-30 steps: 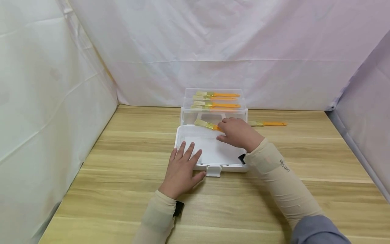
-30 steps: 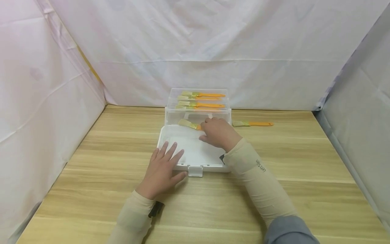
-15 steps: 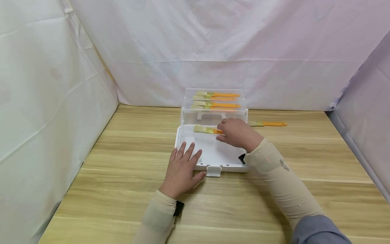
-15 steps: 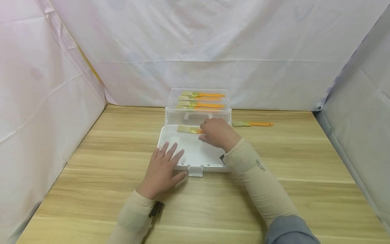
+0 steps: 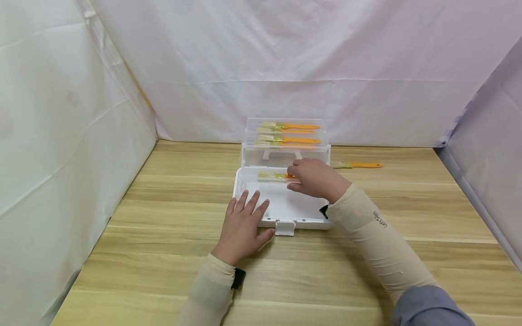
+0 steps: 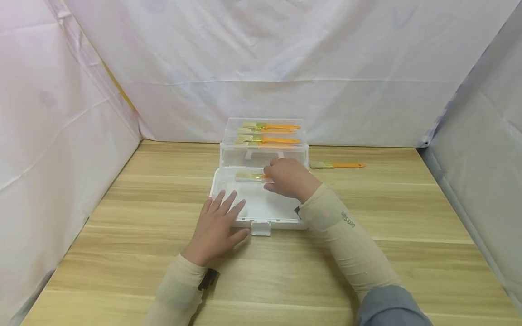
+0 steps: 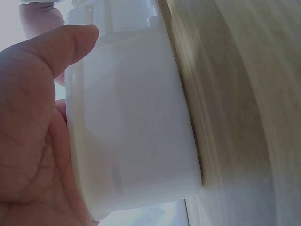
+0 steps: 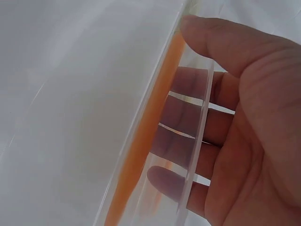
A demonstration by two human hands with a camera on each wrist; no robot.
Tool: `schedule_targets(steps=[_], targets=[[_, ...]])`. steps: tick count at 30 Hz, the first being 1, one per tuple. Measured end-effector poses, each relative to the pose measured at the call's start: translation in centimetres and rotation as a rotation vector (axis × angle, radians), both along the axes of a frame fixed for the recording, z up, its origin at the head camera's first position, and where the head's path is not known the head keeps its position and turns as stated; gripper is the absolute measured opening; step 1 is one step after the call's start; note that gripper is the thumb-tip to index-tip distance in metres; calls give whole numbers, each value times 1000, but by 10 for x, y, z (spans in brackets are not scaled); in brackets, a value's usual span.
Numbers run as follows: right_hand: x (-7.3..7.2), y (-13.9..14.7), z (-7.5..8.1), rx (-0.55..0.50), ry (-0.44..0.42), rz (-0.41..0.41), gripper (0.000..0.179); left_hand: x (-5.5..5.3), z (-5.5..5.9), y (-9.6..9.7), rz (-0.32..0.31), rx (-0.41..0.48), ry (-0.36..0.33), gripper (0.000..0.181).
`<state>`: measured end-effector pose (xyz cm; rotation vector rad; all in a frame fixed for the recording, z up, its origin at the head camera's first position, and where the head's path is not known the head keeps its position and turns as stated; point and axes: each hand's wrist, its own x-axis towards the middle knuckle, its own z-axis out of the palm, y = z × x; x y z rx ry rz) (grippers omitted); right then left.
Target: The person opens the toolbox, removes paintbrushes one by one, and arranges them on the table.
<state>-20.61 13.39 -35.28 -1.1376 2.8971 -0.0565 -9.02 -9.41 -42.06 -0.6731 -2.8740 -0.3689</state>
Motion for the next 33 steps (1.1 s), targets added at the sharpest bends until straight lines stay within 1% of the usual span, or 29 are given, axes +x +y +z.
schedule_targets(steps=[13,21,27,33], targets=[[3,0,5,-1,-29,-11,27,1,0,0,2,14,3,66],[2,2,7,8,-58,-27,26,0,0,1,-5,10,24,66],[3,4,8,3,-60,-12,24,0,-2,1,-6,15,36,66],[5,4,13,-4,-68,-2,20,0,-2,0,-8,15,46,66]])
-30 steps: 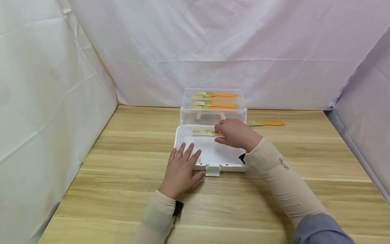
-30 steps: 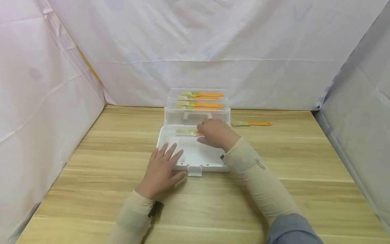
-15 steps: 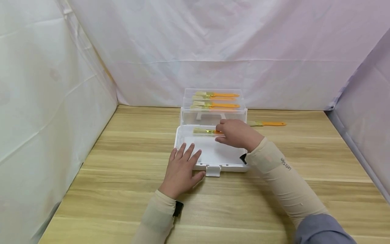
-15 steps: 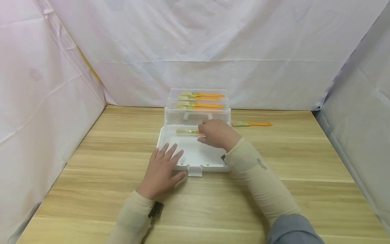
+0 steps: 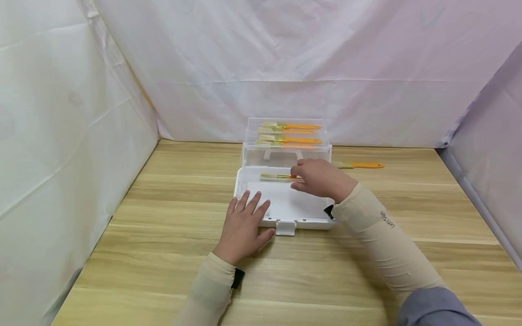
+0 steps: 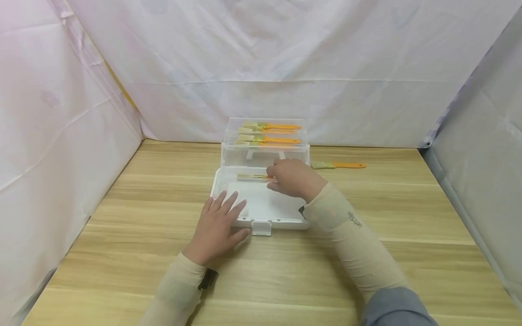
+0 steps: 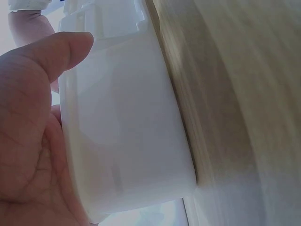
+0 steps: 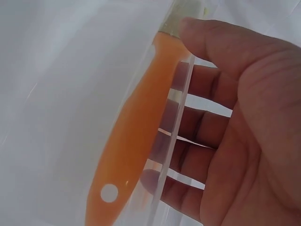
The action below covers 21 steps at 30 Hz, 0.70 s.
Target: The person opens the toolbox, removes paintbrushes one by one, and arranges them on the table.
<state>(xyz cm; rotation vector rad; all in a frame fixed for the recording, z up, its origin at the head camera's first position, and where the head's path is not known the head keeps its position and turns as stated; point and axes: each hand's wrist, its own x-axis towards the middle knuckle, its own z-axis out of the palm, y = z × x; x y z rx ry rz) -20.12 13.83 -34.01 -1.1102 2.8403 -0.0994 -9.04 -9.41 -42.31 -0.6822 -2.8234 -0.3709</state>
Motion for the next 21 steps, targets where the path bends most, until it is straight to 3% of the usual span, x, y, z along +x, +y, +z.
schedule_targets(steps=[21], targets=[[-3,-1,1,-31,-56,-40,13,0,1,0,-8,10,5,65]])
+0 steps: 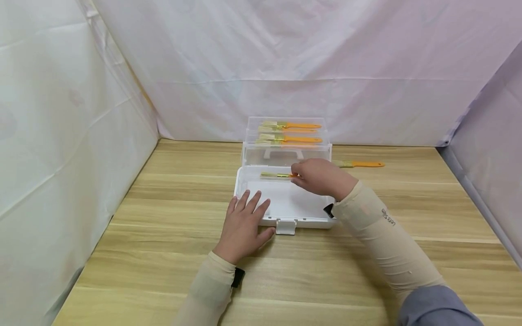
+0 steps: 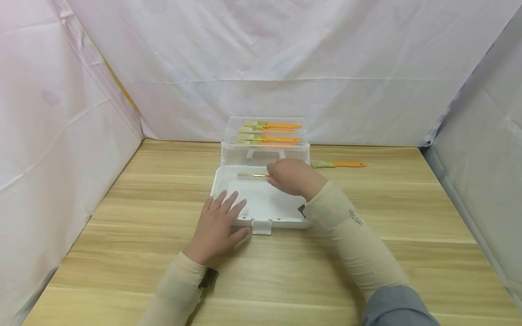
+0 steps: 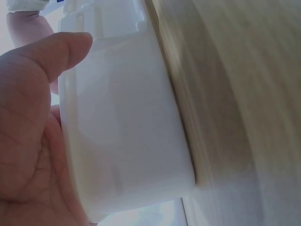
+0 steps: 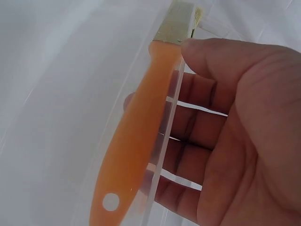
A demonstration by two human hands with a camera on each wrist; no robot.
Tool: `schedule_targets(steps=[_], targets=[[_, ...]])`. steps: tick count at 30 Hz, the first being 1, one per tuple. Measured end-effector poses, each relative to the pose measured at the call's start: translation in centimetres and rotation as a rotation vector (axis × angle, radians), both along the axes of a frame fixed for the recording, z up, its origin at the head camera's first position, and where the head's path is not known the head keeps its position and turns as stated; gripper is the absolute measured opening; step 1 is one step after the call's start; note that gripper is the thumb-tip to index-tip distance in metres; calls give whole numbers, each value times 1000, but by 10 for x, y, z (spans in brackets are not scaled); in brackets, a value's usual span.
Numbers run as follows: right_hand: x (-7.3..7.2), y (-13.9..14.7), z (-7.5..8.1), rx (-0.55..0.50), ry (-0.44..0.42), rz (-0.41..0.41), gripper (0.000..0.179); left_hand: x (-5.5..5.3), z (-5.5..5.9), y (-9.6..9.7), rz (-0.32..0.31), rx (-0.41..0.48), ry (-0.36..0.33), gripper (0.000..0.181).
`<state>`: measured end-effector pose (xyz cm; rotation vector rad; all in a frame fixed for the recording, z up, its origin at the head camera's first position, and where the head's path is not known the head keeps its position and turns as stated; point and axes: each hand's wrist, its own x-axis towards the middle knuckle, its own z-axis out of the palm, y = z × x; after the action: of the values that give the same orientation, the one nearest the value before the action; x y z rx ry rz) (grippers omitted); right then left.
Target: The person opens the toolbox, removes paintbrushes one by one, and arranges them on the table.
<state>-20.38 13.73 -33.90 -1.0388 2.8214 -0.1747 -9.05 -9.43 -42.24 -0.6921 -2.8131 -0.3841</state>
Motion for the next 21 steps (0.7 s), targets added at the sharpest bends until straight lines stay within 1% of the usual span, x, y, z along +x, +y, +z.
schedule_targets(steps=[10,15,21], targets=[[-2,1,-1,-2,-14,-27,9,0,0,0,-3,5,3,65],[-1,1,-1,15,-4,-40,8,1,1,0,1,0,3,65],[0,2,0,14,16,-35,7,1,0,0,3,-4,-11,65]])
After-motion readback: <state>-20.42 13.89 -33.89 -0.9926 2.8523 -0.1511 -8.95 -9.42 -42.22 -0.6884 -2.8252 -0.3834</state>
